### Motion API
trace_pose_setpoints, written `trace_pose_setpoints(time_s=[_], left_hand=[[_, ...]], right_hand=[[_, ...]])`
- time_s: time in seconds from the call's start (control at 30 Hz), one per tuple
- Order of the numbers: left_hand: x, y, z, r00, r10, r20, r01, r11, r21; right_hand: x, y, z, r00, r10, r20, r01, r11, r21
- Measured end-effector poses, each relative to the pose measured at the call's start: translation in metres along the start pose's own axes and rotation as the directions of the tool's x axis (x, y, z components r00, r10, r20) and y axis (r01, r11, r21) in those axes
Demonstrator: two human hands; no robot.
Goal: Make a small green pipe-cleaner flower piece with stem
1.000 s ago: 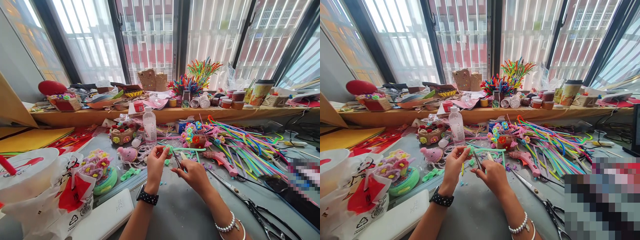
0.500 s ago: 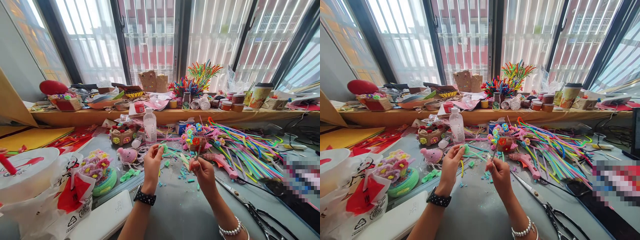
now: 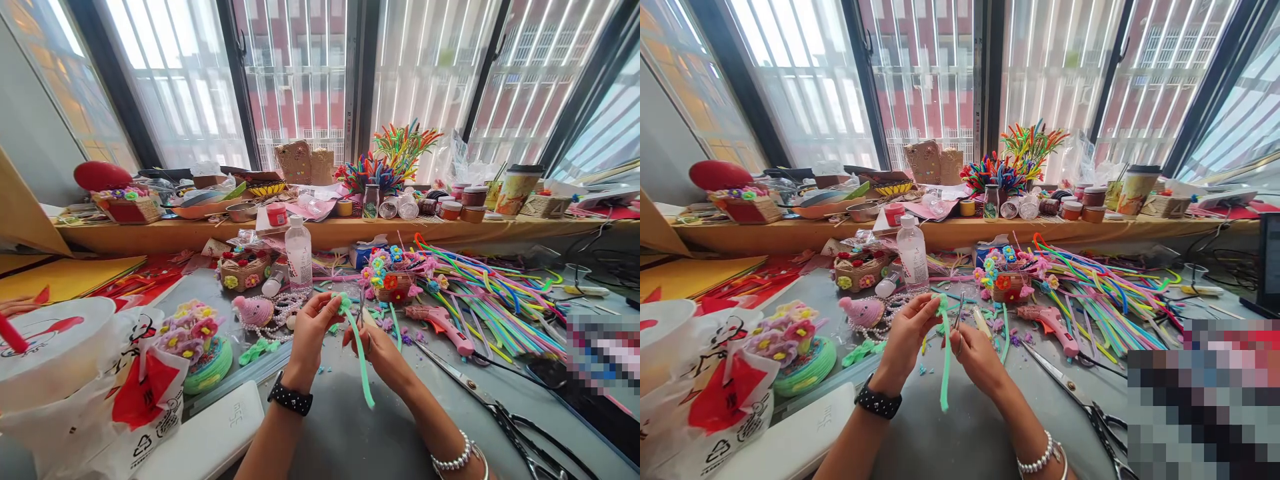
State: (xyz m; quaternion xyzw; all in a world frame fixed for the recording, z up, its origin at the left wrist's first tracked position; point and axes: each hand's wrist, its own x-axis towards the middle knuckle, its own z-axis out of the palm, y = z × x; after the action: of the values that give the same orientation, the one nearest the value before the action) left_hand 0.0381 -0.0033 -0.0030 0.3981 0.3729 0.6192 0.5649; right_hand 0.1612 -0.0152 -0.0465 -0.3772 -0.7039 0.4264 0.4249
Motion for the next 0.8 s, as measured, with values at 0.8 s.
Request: trace_pose_setpoints(time_s=[0.8], left_hand=[[0.001,0.000,-0.001,1.000,0.003,0.022,-0.002,1.000,-0.031]], right_hand=[[0.002,-0.004,-0.005,0.990,0.050,-0.131,-0.072,0.982,-0.173]])
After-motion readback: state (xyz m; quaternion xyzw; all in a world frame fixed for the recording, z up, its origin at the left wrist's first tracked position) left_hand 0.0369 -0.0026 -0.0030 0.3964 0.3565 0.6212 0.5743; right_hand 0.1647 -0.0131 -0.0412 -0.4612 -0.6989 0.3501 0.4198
